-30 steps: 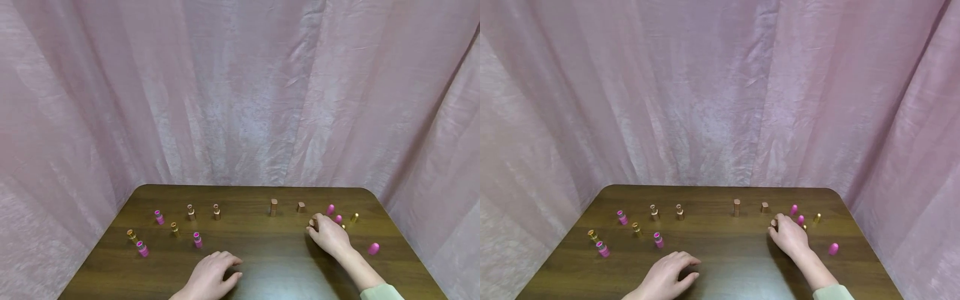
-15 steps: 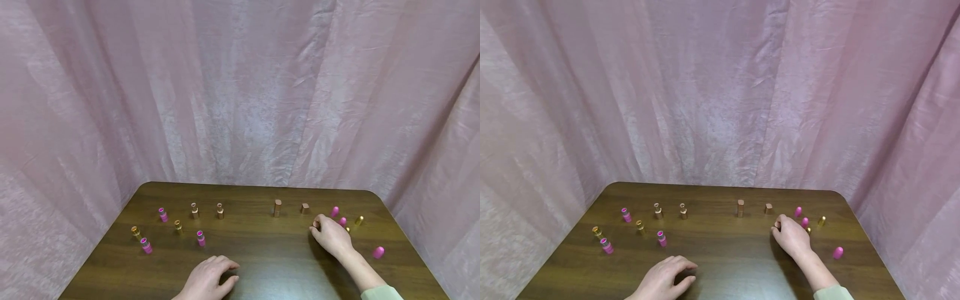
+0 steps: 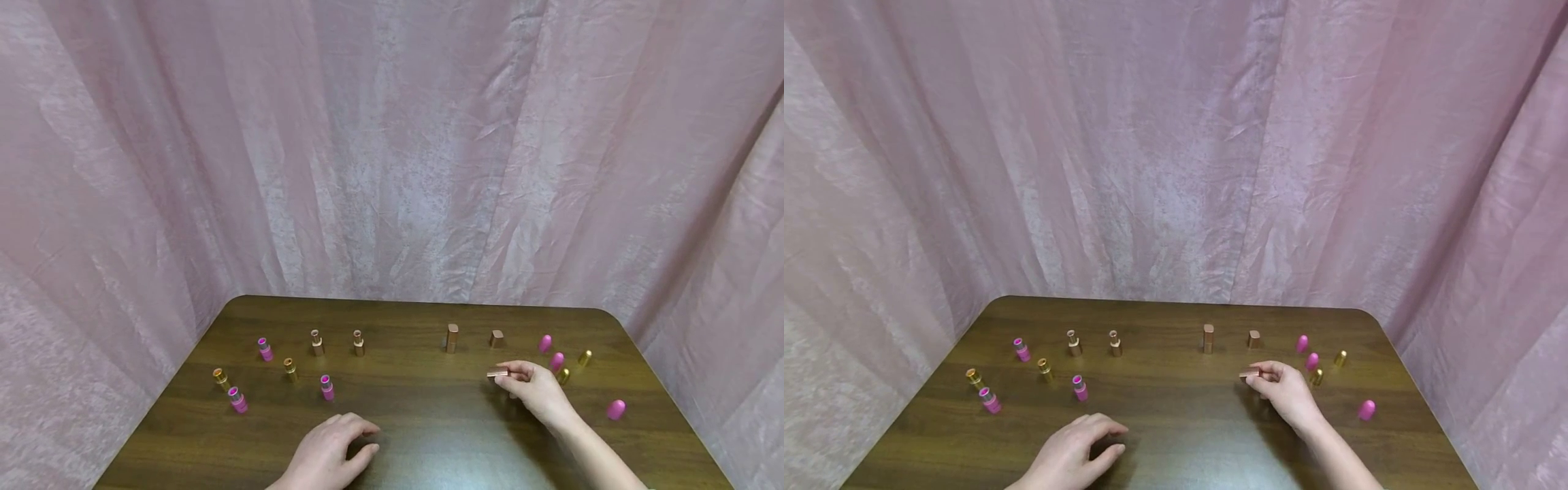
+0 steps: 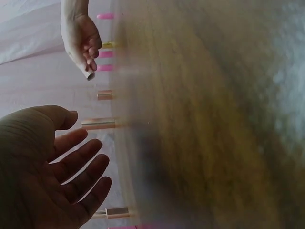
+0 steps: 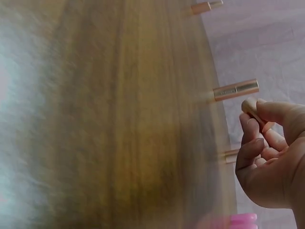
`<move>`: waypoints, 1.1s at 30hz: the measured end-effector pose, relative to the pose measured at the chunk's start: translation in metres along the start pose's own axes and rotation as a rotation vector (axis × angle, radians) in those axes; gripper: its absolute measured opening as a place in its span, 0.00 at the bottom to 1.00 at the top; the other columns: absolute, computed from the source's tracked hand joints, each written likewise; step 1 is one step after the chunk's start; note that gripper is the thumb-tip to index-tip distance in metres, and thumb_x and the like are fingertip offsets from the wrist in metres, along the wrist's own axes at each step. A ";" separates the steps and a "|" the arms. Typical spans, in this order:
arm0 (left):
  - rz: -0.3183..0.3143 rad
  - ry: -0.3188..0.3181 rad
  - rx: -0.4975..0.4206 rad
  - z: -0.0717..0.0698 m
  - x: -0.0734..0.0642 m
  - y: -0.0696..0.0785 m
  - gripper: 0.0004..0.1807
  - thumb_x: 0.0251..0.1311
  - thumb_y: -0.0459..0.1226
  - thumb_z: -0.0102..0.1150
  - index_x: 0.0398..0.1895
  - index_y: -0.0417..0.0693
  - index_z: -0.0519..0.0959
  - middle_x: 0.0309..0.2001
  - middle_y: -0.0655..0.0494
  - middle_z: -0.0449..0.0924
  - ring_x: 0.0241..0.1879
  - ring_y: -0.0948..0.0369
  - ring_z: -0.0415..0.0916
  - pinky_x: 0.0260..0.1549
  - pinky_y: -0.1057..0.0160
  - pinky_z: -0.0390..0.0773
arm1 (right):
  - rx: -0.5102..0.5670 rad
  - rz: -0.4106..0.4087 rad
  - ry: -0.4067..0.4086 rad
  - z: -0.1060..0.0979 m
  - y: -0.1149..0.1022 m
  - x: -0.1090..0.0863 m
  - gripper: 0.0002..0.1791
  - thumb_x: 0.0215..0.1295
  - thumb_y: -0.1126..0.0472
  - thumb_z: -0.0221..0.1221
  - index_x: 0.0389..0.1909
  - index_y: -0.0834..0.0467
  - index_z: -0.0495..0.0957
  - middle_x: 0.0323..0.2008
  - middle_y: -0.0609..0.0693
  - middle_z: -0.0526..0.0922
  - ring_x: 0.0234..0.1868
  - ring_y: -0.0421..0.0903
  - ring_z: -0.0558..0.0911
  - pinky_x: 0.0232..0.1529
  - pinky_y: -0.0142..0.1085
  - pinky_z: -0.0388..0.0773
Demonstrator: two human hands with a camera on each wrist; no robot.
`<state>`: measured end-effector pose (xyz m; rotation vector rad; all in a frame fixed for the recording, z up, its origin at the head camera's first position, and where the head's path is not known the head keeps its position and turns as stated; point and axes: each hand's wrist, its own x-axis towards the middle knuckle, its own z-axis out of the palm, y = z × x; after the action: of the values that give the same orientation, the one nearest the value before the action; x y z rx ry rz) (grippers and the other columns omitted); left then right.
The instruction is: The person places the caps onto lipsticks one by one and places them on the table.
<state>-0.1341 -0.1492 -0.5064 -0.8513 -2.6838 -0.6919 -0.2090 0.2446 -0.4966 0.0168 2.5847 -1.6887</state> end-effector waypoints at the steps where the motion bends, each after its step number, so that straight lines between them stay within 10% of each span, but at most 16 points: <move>1: -0.004 0.000 -0.005 -0.001 0.000 0.000 0.10 0.66 0.47 0.66 0.46 0.60 0.85 0.43 0.73 0.81 0.42 0.69 0.77 0.39 0.61 0.79 | 0.018 0.009 -0.007 0.001 0.000 -0.002 0.22 0.66 0.59 0.68 0.57 0.67 0.80 0.41 0.53 0.88 0.33 0.45 0.81 0.31 0.34 0.75; 18: -0.059 0.131 0.034 -0.046 0.022 -0.006 0.09 0.60 0.45 0.71 0.44 0.65 0.85 0.41 0.78 0.81 0.40 0.72 0.77 0.40 0.64 0.79 | 0.062 0.048 0.065 0.008 0.000 -0.021 0.19 0.64 0.58 0.69 0.50 0.65 0.81 0.29 0.52 0.80 0.28 0.44 0.77 0.24 0.32 0.70; 33: -0.357 0.079 0.031 -0.105 0.072 -0.077 0.17 0.66 0.46 0.65 0.55 0.52 0.84 0.48 0.58 0.85 0.49 0.55 0.81 0.45 0.47 0.79 | 0.333 0.119 -0.015 0.010 0.005 -0.025 0.23 0.67 0.62 0.66 0.59 0.70 0.76 0.36 0.51 0.85 0.30 0.40 0.76 0.27 0.29 0.72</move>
<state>-0.2290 -0.2229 -0.4184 -0.3291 -2.7923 -0.7359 -0.1832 0.2381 -0.5033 0.1662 2.2118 -2.0393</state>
